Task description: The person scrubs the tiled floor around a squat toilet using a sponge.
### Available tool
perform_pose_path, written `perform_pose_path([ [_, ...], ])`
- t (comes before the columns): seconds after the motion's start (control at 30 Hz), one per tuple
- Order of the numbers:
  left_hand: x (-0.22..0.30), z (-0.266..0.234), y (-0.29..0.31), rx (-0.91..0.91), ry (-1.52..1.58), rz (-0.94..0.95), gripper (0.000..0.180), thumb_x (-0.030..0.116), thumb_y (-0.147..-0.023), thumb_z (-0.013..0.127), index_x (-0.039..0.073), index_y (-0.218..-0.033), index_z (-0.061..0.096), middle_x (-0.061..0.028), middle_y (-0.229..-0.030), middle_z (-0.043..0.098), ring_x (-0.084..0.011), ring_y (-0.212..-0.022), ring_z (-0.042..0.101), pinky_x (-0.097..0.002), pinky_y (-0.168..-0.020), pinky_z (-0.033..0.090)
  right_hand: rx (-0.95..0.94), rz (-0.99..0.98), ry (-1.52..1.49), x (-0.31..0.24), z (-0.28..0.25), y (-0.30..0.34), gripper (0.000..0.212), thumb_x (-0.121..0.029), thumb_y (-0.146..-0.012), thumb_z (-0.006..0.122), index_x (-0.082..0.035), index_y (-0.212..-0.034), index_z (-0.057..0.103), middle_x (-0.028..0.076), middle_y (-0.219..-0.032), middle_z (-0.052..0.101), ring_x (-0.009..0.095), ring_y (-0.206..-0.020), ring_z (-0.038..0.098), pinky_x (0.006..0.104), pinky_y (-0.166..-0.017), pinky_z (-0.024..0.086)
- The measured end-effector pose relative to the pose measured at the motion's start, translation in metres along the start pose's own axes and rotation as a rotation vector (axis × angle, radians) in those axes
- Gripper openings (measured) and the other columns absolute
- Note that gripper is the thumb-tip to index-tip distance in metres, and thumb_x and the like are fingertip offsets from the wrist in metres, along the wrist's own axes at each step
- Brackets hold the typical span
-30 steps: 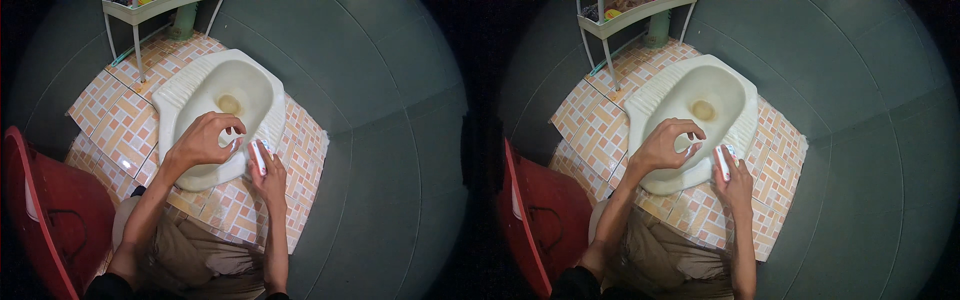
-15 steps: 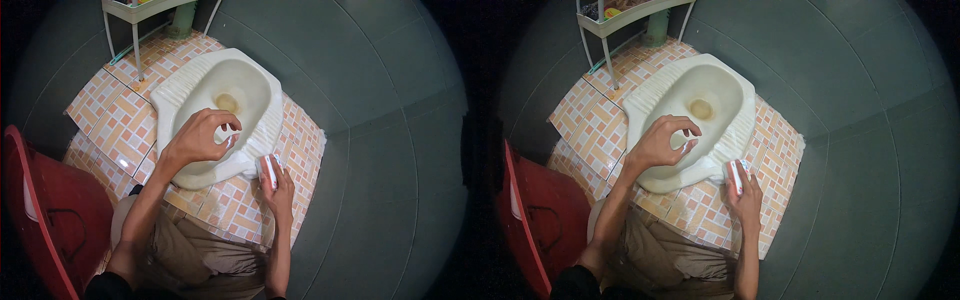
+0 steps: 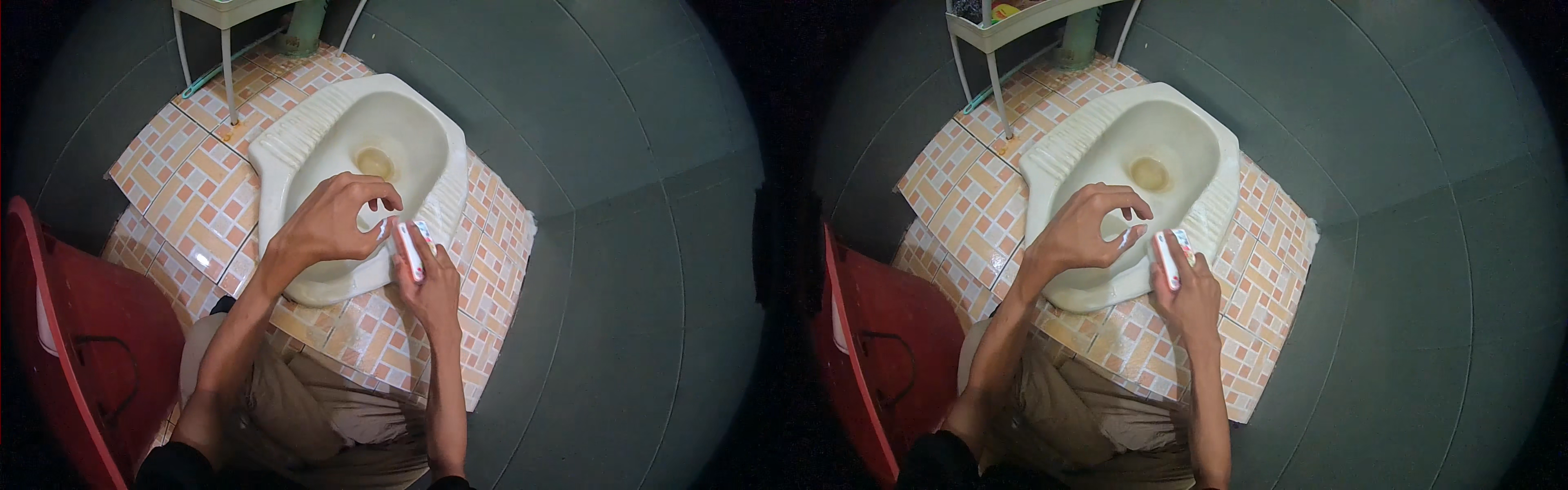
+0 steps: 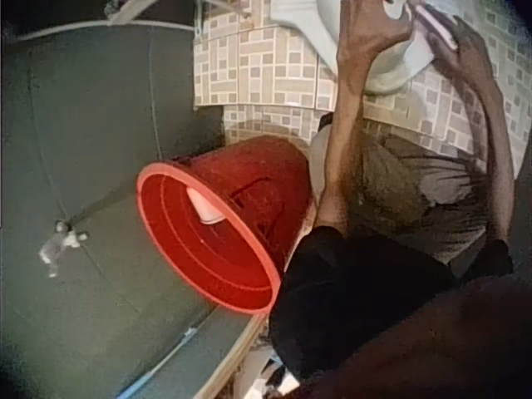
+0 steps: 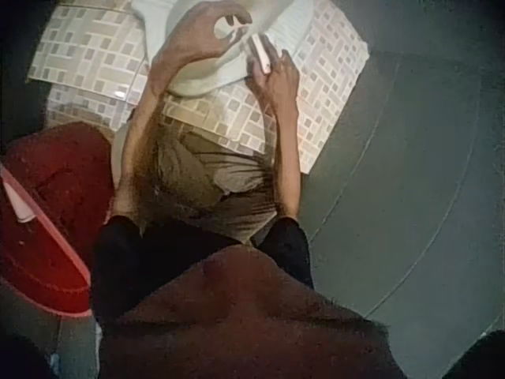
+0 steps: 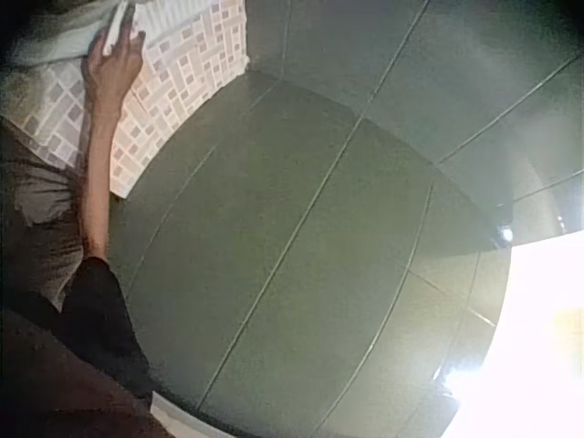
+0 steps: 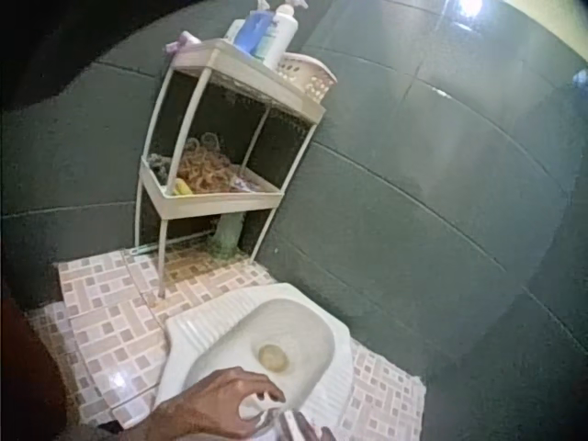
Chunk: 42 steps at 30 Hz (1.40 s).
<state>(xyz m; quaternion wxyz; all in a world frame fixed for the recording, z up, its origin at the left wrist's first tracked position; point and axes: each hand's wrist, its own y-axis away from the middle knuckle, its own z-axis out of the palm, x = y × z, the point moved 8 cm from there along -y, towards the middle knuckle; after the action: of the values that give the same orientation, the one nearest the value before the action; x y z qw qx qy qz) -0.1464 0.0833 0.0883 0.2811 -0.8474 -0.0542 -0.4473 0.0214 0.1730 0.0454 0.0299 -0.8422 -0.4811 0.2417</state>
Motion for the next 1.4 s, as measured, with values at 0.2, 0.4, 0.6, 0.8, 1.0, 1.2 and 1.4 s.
perform_pose_path([
  [0.2, 0.003, -0.006, 0.001, 0.007, -0.008, -0.001, 0.015, 0.012, -0.085, 0.074, 0.004, -0.098, 0.074, -0.0108, -0.097, 0.075, -0.0266, -0.085, 0.07, -0.0381, -0.086, 0.054, -0.033, 0.042, 0.061, 0.003, -0.003, 0.004, 0.057, -0.031, -0.093, 0.07, -0.024, -0.148, 0.058, 0.03, -0.095, 0.065, 0.046, -0.079, 0.071, 0.0517, -0.068, 0.057],
  [0.4, 0.002, -0.004, 0.0, 0.011, 0.01, -0.011, 0.014, 0.013, -0.086, 0.074, 0.005, -0.098, 0.074, -0.0101, -0.096, 0.075, -0.0259, -0.085, 0.069, -0.0381, -0.086, 0.054, 0.006, 0.137, 0.067, 0.03, -0.029, 0.041, 0.057, -0.027, -0.093, 0.069, -0.021, -0.149, 0.058, 0.03, -0.099, 0.067, 0.046, -0.087, 0.071, 0.0519, -0.073, 0.057],
  [0.6, 0.002, -0.004, 0.0, 0.0, 0.011, -0.015, 0.014, 0.013, -0.086, 0.074, 0.005, -0.098, 0.074, -0.0094, -0.096, 0.076, -0.0253, -0.085, 0.069, -0.0379, -0.086, 0.054, 0.052, 0.175, -0.01, 0.048, -0.033, 0.058, 0.055, -0.025, -0.093, 0.069, -0.014, -0.147, 0.059, 0.03, -0.106, 0.07, 0.046, -0.092, 0.072, 0.0506, -0.078, 0.057],
  [0.8, -0.001, -0.003, 0.003, 0.009, -0.001, -0.005, 0.015, 0.014, -0.086, 0.074, 0.005, -0.098, 0.074, -0.0092, -0.096, 0.076, -0.0251, -0.084, 0.069, -0.038, -0.086, 0.054, 0.045, 0.156, -0.031, 0.022, -0.014, 0.029, 0.055, -0.024, -0.093, 0.068, -0.016, -0.147, 0.059, 0.031, -0.097, 0.068, 0.046, -0.086, 0.072, 0.0505, -0.073, 0.057],
  [1.0, 0.003, -0.001, -0.001, -0.003, -0.003, 0.016, 0.016, 0.013, -0.085, 0.074, 0.005, -0.099, 0.074, -0.0102, -0.097, 0.075, -0.0256, -0.085, 0.069, -0.0379, -0.087, 0.053, 0.015, 0.15, 0.068, -0.01, 0.004, 0.0, 0.056, -0.031, -0.093, 0.067, -0.017, -0.147, 0.059, 0.03, -0.087, 0.065, 0.046, -0.077, 0.071, 0.0515, -0.067, 0.057],
  [1.2, 0.001, -0.004, 0.001, -0.011, 0.001, -0.001, 0.016, 0.012, -0.085, 0.074, 0.004, -0.099, 0.074, -0.0112, -0.097, 0.075, -0.0267, -0.085, 0.069, -0.038, -0.087, 0.053, 0.003, 0.185, 0.09, -0.016, 0.002, 0.003, 0.057, -0.033, -0.092, 0.067, -0.015, -0.146, 0.059, 0.031, -0.088, 0.065, 0.047, -0.076, 0.071, 0.0509, -0.065, 0.057],
  [1.4, 0.0, -0.002, 0.002, 0.008, 0.011, -0.013, 0.016, 0.013, -0.085, 0.074, 0.005, -0.099, 0.074, -0.0104, -0.097, 0.075, -0.026, -0.085, 0.069, -0.0382, -0.087, 0.053, 0.144, 0.37, 0.08, 0.022, -0.023, 0.05, 0.054, -0.02, -0.092, 0.067, -0.008, -0.143, 0.061, 0.035, -0.1, 0.07, 0.048, -0.089, 0.07, 0.053, -0.079, 0.055],
])
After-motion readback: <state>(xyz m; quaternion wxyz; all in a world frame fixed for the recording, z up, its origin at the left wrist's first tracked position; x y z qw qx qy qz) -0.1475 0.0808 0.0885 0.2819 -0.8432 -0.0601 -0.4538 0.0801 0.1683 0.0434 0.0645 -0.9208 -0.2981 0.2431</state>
